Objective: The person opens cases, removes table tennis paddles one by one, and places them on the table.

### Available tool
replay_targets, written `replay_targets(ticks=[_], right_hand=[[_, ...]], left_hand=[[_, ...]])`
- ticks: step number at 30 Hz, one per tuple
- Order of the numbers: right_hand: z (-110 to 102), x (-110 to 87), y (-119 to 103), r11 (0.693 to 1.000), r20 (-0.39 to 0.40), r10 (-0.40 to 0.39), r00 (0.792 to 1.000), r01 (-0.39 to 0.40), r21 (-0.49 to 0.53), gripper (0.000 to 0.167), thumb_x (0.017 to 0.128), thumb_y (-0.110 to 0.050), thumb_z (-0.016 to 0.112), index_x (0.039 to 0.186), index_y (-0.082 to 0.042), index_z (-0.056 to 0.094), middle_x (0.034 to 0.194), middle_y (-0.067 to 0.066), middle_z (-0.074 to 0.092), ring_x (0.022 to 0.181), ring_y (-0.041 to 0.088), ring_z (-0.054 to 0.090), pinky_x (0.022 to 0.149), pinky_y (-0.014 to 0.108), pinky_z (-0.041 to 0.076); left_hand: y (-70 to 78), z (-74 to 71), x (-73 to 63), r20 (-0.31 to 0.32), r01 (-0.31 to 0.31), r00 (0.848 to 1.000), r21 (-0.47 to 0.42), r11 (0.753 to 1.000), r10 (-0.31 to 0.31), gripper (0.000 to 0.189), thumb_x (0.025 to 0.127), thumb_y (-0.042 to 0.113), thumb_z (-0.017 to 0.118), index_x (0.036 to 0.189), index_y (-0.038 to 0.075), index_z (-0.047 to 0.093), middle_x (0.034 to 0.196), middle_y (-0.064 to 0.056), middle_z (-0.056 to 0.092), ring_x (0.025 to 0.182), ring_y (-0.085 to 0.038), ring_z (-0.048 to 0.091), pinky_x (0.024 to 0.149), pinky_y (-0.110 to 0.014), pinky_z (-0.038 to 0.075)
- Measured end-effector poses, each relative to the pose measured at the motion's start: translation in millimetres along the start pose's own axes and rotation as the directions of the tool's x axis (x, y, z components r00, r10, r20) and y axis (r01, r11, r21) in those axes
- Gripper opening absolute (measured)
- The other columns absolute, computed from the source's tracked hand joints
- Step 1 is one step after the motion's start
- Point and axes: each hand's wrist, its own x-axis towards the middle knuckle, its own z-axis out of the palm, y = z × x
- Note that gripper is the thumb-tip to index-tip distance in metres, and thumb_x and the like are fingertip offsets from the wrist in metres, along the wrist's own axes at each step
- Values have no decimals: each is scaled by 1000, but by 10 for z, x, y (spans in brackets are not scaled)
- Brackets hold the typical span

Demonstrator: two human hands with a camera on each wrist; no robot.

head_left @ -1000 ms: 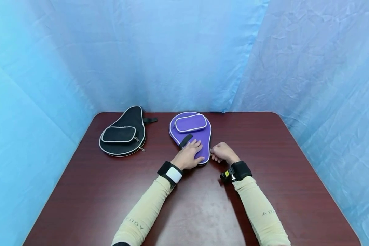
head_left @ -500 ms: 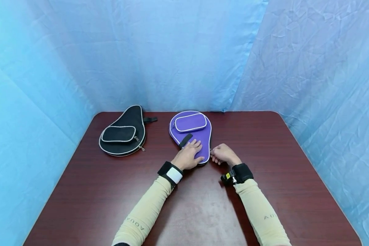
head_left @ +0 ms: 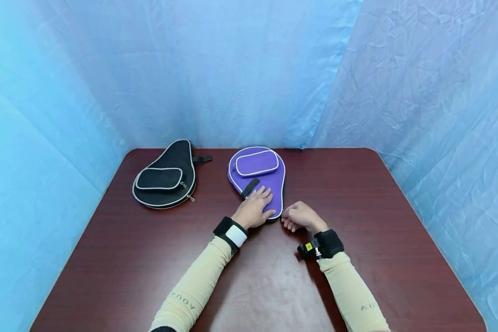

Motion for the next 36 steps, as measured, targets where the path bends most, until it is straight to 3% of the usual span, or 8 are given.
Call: replay_targets(ticks=[8, 24, 36], right_hand=[[145, -122, 20, 991, 48, 48, 998, -54, 121, 20, 91, -1, 50, 87, 12, 64, 61, 6, 62, 47, 11, 58, 47, 24, 52], [544, -282, 10, 984, 84, -34, 996, 19, 176, 25, 97, -3, 49, 88, 15, 64, 60, 5, 63, 48, 11, 60, 49, 24, 54], [815, -328, 47, 926, 69, -64, 996, 34, 375, 21, 99, 2, 44, 93, 15, 59, 63, 6, 65, 53, 12, 66, 55, 25, 58]], left_hand=[[-3, 15, 2, 5, 5, 1000, 19, 1000, -5, 56, 99, 32, 60, 143, -1, 50, 154, -15, 41, 148, -31, 28, 121, -44, 23], [3, 61, -3, -11, 9, 1000, 45, 999, -8, 56, 98, 33, 61, 143, 1, 51, 154, -13, 42, 148, -28, 29, 121, -41, 24], [69, 102, -49, -26, 0, 1000, 44, 999, 1, 56, 98, 33, 63, 142, 2, 52, 153, -12, 44, 147, -28, 31, 120, -38, 26]])
